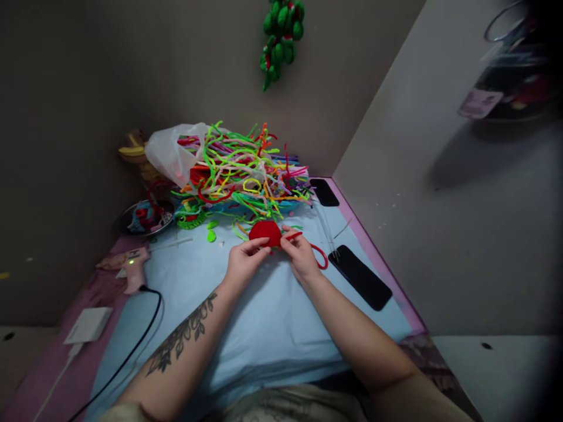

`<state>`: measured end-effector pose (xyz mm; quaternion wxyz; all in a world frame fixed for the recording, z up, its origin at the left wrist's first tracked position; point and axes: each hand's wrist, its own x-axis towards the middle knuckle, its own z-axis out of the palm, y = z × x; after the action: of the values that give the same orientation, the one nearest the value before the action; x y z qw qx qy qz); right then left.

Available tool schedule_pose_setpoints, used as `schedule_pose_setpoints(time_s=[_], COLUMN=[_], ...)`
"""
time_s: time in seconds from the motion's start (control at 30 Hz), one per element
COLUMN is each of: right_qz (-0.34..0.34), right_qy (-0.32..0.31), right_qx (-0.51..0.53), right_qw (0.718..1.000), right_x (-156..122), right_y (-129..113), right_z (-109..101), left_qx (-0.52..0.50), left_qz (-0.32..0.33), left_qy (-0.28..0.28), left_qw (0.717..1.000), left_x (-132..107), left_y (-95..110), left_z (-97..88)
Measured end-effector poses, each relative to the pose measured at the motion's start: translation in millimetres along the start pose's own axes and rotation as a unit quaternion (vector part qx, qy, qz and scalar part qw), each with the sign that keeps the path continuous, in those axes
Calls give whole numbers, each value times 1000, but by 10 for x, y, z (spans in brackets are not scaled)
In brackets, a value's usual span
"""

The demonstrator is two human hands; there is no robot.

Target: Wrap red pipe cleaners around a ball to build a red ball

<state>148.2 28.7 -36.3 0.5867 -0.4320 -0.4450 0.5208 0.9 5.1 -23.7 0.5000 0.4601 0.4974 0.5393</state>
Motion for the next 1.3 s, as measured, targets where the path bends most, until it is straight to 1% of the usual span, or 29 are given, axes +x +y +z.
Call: schedule_pose_setpoints(time_s=[0.13,0.27,0.4,0.5,0.6,0.7,0.77,0.83,0.9,0.93,0.97,1.0,1.13,1.3], right_qz=[9,0,-23,-45,-53,-52,-55,-55,-64,-75,-89,-106,-154,-193], right_qy=[6,-25,-30,-42,-61,-62,-45,-1,56,76,81,71,-17,-59], right_qx=[-16,-45,-57,-93,-119,-132,-140,-138,-139,-147,-161,-182,-266,-332], right_qw=[1000,999,998,994,990,988,988,989,987,983,979,975,952,922], right_x=[10,19,15,-13,-45,-51,-31,4,43,58,69,74,47,0], right_y=[-18,-25,-16,-24,-39,-38,-28,-24,-42,-63,-91,-124,-252,-282], right_z=[-1,-21,-35,-26,-3,11,-3,-45,-110,-144,-175,-200,-220,-179], left_qx=[-32,-67,-52,-53,-59,-29,-16,-15,-15,-14,-15,-18,-27,-33], left_qz=[-16,-30,-3,8,0,-12,-13,-11,-5,-3,-1,-1,-21,-13], left_qy=[-8,-22,-49,-69,-51,-21,-1,17,31,35,37,37,22,11], left_qw=[999,997,997,996,997,999,1000,1000,999,999,999,999,999,999], left_x=[4,14,12,11,14,13,14,19,28,33,38,41,43,31], left_y=[9,-7,-7,-6,6,40,67,84,90,89,87,84,82,87], left_z=[19,26,30,36,35,26,18,8,-2,-7,-11,-14,-14,6])
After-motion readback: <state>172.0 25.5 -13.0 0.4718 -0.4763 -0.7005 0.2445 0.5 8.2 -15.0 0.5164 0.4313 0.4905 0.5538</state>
